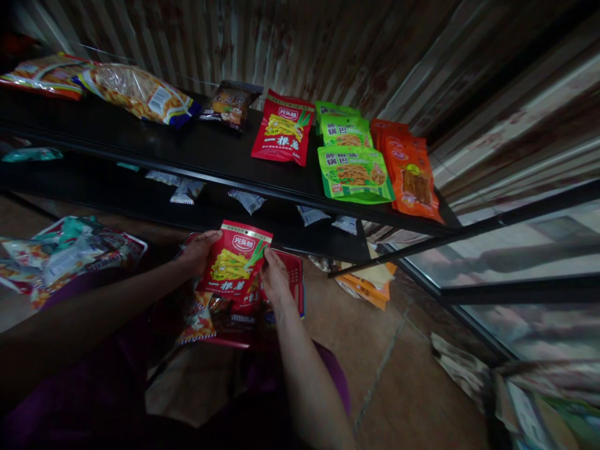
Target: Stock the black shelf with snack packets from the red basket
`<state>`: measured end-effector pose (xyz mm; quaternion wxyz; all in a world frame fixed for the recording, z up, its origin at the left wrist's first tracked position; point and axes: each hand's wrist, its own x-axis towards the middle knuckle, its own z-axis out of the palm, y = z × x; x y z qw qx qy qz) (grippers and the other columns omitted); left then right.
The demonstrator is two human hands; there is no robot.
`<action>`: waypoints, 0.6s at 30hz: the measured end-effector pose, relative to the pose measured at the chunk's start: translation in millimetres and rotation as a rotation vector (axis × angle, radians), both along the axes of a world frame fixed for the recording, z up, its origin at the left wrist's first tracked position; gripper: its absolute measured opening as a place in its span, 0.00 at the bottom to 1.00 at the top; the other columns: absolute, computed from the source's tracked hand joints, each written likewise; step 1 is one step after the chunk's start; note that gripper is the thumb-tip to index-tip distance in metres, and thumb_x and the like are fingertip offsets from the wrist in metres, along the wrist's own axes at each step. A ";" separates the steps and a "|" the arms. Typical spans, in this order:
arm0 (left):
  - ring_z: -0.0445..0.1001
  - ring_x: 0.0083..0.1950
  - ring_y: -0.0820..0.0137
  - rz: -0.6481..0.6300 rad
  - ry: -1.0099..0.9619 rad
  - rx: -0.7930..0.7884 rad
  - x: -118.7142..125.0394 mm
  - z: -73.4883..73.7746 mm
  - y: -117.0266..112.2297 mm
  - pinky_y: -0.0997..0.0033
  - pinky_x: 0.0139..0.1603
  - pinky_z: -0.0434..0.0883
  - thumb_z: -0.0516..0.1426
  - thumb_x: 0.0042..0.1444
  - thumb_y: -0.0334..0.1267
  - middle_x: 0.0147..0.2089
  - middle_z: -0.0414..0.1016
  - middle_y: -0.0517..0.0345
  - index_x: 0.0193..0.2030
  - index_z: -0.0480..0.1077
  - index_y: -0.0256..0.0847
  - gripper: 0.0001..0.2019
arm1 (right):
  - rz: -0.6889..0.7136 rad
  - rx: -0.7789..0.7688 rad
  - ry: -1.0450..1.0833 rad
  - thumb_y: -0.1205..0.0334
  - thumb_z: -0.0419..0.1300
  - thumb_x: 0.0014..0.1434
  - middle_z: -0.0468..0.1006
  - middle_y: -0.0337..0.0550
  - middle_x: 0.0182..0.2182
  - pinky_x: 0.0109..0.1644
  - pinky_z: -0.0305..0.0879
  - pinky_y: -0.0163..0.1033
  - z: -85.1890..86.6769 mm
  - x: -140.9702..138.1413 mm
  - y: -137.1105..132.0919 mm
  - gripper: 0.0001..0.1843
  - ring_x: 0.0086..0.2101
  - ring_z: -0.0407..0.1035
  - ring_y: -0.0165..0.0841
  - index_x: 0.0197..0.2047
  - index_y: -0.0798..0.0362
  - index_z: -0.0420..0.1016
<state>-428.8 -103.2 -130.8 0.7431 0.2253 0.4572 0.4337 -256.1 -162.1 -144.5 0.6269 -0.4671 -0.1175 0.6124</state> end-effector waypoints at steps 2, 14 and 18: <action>0.75 0.28 0.68 0.008 -0.007 -0.011 -3.2 -0.2 5.1 0.68 0.33 0.72 0.62 0.44 0.40 0.26 0.76 0.59 0.32 0.69 0.39 0.10 | 0.066 -0.059 -0.006 0.59 0.70 0.43 0.82 0.37 0.33 0.33 0.71 0.31 0.8 -3.2 -3.7 0.12 0.31 0.74 0.28 0.33 0.50 0.76; 0.76 0.32 0.64 -0.060 -0.028 -0.096 -11.0 -0.7 15.0 0.64 0.37 0.73 0.62 0.45 0.41 0.30 0.77 0.53 0.38 0.71 0.37 0.14 | 0.125 -0.163 -0.045 0.61 0.70 0.44 0.81 0.36 0.28 0.28 0.70 0.32 -19.3 -8.6 -5.8 0.13 0.26 0.74 0.27 0.35 0.51 0.76; 0.75 0.30 0.66 -0.158 0.021 -0.056 -13.0 -3.8 6.0 0.68 0.33 0.72 0.65 0.41 0.37 0.29 0.77 0.54 0.33 0.73 0.38 0.11 | 0.044 -0.097 -0.023 0.63 0.69 0.44 0.82 0.37 0.31 0.33 0.73 0.34 -15.0 1.5 -1.4 0.12 0.29 0.76 0.29 0.35 0.51 0.77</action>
